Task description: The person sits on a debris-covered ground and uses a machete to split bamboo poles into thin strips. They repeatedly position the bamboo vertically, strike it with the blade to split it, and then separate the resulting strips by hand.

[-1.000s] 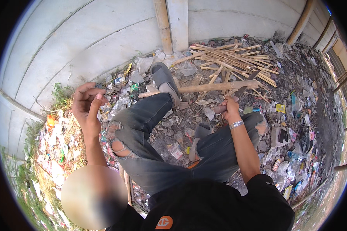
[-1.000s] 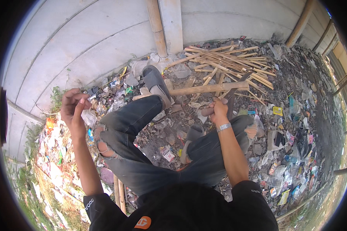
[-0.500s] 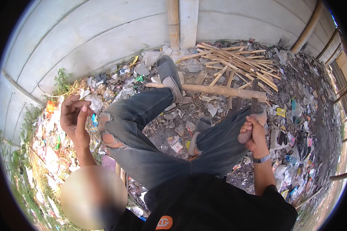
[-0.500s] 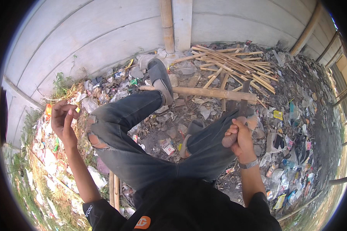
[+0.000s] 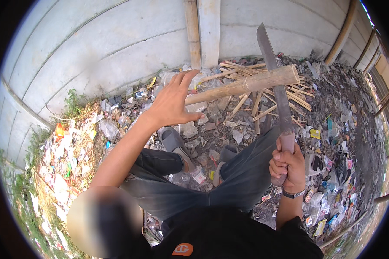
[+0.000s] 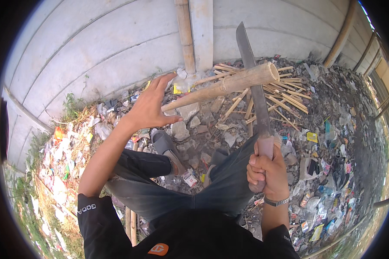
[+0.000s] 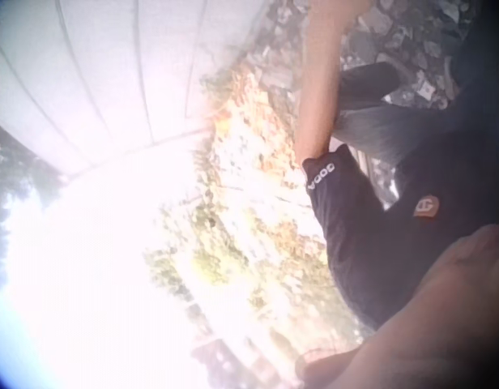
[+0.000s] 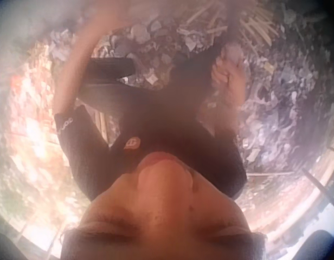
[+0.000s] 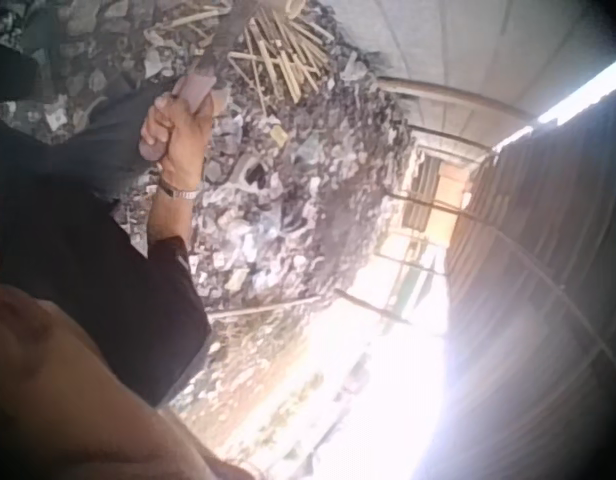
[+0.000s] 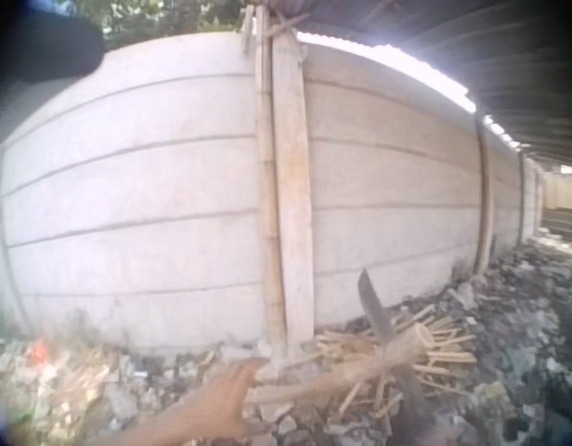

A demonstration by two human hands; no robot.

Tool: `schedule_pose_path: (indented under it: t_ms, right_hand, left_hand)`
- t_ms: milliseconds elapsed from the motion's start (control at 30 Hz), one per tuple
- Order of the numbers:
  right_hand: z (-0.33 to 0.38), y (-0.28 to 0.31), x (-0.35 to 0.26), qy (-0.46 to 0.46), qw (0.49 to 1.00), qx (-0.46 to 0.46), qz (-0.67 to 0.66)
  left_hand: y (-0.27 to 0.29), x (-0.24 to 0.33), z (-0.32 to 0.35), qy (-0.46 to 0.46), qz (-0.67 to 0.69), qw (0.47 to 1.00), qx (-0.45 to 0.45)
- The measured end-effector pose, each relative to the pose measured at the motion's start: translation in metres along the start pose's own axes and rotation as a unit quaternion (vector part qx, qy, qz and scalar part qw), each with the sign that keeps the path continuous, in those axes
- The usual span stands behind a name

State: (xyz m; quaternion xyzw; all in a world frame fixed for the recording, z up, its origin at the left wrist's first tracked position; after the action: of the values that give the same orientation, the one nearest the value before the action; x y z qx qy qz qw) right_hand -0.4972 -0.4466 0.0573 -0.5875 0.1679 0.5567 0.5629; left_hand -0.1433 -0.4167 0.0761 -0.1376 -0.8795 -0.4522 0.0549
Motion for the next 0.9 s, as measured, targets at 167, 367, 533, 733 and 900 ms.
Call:
schedule_pose_path:
  t_ms: [167,367,533,733,900]
  right_hand:
    - [-0.006,0.012,-0.032,-0.035,0.979,-0.165,-0.114]
    - [-0.053,0.020,-0.047,0.040,0.993,-0.084,0.072]
    - [-0.130,0.010,-0.024,0.182,0.929,0.086,0.311]
    - [-0.213,0.001,0.051,0.289,0.825,0.048,0.483]
    - [-0.208,-0.037,0.091,0.278,0.783,0.038,0.555]
  left_hand:
    - [-0.079,-0.089,0.001,0.043,-0.060,0.997,0.021]
    - [0.003,-0.141,0.033,0.085,-0.103,0.989,0.067]
    - [0.088,-0.130,0.103,0.171,-0.170,0.969,0.047]
    - [0.091,-0.160,0.225,0.311,-0.236,0.921,-0.005]
    - [0.091,-0.152,0.276,0.341,-0.227,0.912,-0.033]
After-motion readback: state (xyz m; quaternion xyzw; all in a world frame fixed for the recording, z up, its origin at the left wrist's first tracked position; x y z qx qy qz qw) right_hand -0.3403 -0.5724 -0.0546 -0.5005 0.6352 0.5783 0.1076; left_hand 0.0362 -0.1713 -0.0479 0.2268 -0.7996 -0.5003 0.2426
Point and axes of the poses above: each hand's wrist, its own z-axis away from the middle knuckle, its own y-axis out of the back of the hand, x = y × z, the point moved 1 cm from there along -z, towards the middle knuckle, and after that the axes turned 6 degrees about x, right-handed, at the moved point
